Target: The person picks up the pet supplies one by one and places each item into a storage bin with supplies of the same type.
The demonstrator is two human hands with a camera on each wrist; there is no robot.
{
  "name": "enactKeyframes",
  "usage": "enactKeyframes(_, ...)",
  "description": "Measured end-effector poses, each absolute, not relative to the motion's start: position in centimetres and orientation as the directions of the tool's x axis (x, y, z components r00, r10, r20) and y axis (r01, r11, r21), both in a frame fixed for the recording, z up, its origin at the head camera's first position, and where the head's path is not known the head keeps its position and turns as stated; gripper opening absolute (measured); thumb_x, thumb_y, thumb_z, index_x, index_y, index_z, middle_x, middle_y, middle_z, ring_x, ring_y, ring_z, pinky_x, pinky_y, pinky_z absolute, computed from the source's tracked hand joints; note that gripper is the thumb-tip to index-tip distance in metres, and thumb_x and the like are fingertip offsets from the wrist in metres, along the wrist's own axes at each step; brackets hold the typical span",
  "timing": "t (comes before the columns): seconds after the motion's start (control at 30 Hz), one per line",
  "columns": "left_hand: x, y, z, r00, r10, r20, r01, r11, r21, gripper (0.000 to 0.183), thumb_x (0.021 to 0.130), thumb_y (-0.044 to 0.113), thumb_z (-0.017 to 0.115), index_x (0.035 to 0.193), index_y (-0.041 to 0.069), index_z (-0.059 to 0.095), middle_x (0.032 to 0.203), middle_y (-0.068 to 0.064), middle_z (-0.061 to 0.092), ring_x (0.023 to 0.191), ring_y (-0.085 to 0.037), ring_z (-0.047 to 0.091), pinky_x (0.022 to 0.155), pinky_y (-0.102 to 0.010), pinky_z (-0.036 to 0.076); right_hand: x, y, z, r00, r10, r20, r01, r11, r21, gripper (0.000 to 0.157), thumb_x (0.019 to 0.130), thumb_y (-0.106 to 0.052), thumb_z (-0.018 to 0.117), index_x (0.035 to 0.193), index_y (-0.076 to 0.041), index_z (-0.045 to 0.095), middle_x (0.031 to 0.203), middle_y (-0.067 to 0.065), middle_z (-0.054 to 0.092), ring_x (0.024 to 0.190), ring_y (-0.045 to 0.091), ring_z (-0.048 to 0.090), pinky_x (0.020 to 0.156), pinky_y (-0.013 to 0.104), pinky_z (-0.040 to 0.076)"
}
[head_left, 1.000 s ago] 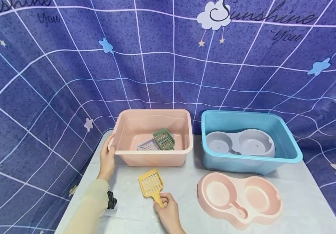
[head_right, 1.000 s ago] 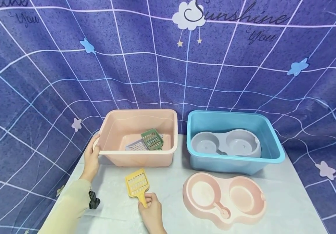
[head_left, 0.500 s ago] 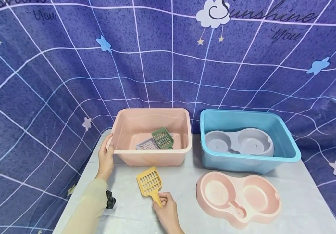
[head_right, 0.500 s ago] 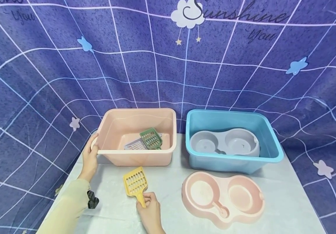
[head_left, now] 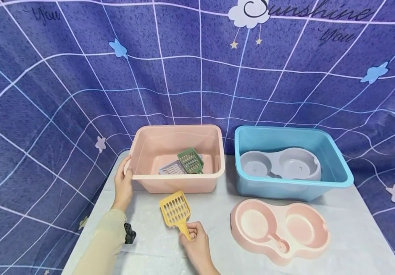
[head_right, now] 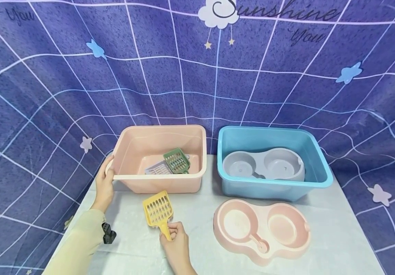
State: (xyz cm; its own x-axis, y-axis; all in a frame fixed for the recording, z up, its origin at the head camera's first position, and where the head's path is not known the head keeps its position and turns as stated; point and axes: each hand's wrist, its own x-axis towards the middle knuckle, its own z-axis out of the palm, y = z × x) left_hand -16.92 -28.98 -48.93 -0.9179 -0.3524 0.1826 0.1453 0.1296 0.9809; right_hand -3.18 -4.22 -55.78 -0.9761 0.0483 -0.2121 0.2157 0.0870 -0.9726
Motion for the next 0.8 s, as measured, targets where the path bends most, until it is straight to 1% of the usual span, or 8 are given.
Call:
enactKeyframes(0.2, -16.0, -28.1, -47.2, -0.919, -0.347, 0.186, 0.145, 0.141, 0.979, 0.045, 0.103, 0.007, 0.041, 0.147, 0.003, 0.044, 0.151, -0.014, 0.042, 0.130, -0.019, 0.044, 0.097, -0.015, 0.038, -3.0, -4.3, -55.5, -0.976, 0.042, -0.215, 0.218, 0.075, -0.973, 0.032, 0.075, 0.002, 0.075, 0.103, -0.003, 0.060, 0.082, 0.000, 0.061, 0.066, 0.011, 0.053, 0.054, 0.018, 0.044)
enactKeyframes(0.33, -15.8, -28.1, -47.1, -0.920, -0.347, 0.184, 0.141, 0.145, 0.979, 0.045, 0.103, 0.009, 0.041, 0.148, 0.003, 0.043, 0.151, -0.016, 0.041, 0.130, -0.020, 0.043, 0.097, -0.015, 0.039, -2.9, -4.2, -55.2, -0.977, 0.043, -0.209, 0.211, 0.070, -0.975, 0.032, 0.075, 0.002, 0.075, 0.102, -0.003, 0.060, 0.082, 0.000, 0.061, 0.066, 0.011, 0.053, 0.054, 0.018, 0.045)
enactKeyframes(0.5, -16.6, -28.8, -48.5, -0.916, -0.360, 0.179, 0.136, 0.143, 0.980, 0.045, 0.103, 0.007, 0.042, 0.148, 0.007, 0.044, 0.152, -0.009, 0.042, 0.131, -0.016, 0.042, 0.100, -0.016, 0.037, -2.8, -3.9, -54.8, -0.980, 0.029, -0.199, 0.201, 0.066, -0.977, 0.032, 0.075, 0.002, 0.075, 0.102, -0.003, 0.059, 0.083, -0.001, 0.061, 0.067, 0.010, 0.053, 0.055, 0.018, 0.045)
enactKeyframes(0.57, -17.1, -29.1, -49.2, -0.913, -0.363, 0.188, 0.141, 0.151, 0.978, 0.045, 0.104, 0.009, 0.042, 0.148, 0.010, 0.045, 0.152, -0.006, 0.042, 0.132, -0.014, 0.042, 0.101, -0.017, 0.036, -2.8, -3.8, -54.7, -0.981, 0.018, -0.194, 0.195, 0.065, -0.979, 0.031, 0.076, 0.002, 0.075, 0.102, -0.003, 0.059, 0.083, 0.000, 0.061, 0.067, 0.010, 0.053, 0.055, 0.018, 0.045)
enactKeyframes(0.73, -17.5, -29.2, -49.9, -0.907, -0.363, 0.212, 0.156, 0.177, 0.972, 0.044, 0.105, 0.012, 0.042, 0.149, 0.014, 0.046, 0.152, -0.002, 0.042, 0.132, -0.011, 0.041, 0.105, -0.021, 0.035, -2.7, -3.4, -54.2, -0.979, -0.023, -0.201, 0.199, 0.063, -0.978, 0.032, 0.078, -0.001, 0.074, 0.105, -0.003, 0.057, 0.085, 0.001, 0.061, 0.068, 0.009, 0.052, 0.056, 0.017, 0.043)
enactKeyframes(0.8, -17.2, -29.2, -49.8, -0.910, -0.362, 0.202, 0.147, 0.173, 0.974, 0.044, 0.105, 0.012, 0.042, 0.149, 0.014, 0.046, 0.152, -0.002, 0.041, 0.132, -0.011, 0.040, 0.105, -0.020, 0.034, -2.5, -3.3, -54.1, -0.976, -0.043, -0.212, 0.209, 0.063, -0.976, 0.032, 0.079, -0.002, 0.074, 0.106, -0.003, 0.056, 0.085, 0.001, 0.060, 0.068, 0.008, 0.051, 0.056, 0.017, 0.043)
